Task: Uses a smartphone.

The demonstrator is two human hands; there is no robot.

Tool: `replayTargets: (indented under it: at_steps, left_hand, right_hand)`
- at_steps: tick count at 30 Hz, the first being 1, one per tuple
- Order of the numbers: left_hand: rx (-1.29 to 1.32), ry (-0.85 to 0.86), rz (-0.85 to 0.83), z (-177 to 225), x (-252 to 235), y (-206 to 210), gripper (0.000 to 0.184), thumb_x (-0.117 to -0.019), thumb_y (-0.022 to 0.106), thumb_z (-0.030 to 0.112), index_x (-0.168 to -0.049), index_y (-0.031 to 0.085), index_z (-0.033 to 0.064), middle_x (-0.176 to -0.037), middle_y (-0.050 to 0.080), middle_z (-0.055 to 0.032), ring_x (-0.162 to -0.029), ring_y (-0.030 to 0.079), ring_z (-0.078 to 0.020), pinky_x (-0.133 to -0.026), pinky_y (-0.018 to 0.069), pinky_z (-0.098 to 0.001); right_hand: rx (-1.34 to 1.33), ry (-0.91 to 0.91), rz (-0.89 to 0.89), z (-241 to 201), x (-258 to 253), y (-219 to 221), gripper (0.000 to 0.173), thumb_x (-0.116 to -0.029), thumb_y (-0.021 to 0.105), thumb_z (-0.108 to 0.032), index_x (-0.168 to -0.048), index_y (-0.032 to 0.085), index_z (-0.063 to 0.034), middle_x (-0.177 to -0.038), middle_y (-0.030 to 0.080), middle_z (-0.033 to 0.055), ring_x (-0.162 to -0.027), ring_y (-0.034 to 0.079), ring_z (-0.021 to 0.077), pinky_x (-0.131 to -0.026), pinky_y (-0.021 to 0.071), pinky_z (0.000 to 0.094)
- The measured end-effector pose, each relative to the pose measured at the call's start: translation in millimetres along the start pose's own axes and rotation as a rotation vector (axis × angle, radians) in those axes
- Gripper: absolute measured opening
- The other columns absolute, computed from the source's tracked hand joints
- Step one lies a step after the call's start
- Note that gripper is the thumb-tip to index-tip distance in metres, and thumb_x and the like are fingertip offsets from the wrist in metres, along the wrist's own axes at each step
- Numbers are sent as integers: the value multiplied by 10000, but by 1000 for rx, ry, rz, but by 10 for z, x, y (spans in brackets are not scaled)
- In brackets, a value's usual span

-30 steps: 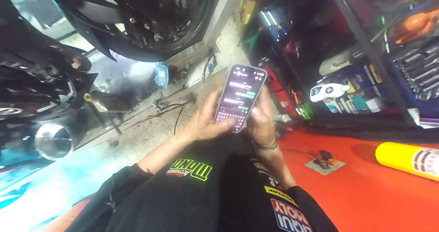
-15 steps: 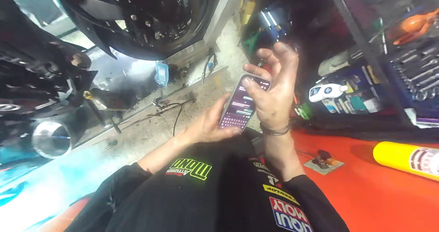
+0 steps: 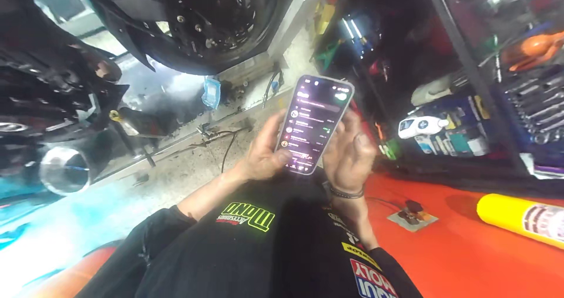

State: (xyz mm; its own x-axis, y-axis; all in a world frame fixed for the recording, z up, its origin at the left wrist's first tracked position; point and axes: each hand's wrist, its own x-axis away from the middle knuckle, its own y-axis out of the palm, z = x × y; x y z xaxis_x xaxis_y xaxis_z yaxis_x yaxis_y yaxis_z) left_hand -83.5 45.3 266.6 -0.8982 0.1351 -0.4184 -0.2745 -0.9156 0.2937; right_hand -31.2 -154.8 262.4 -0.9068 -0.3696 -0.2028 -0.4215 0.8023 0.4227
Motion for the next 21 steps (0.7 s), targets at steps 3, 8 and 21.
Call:
replayTargets:
  at_steps: [3, 8, 21]
  left_hand:
    - [4, -19, 1, -7, -27, 3, 772, -1003, 590, 524, -1526, 261, 60, -1218, 679, -67, -1017, 705, -152, -864, 628, -356]
    - [1, -24, -46, -24, -43, 33, 750, -1016, 592, 477, -1535, 244, 61, -1234, 667, -64, -1029, 699, -147, -878, 625, -356]
    - [-114, -18, -67, -27, -14, 22, 818, -1011, 580, 519, -1527, 226, -8, -1234, 656, -118, -1045, 697, -179, -896, 626, -390]
  right_hand:
    - [9, 33, -59, 37, 105, 19, 674, -997, 481, -524, -1479, 422, -57, -1381, 580, 125, -1254, 586, 231, -1057, 507, 452]
    - [133, 5, -102, -54, 132, 146, 523, -1031, 495, -392, -1389, 491, -11, -1193, 678, 96, -1068, 681, 181, -934, 596, 398]
    - [204, -45, -28, -45, 64, 157, 525, -1078, 365, -490, -1271, 641, -87, -1165, 709, 22, -1084, 675, 123, -957, 577, 358]
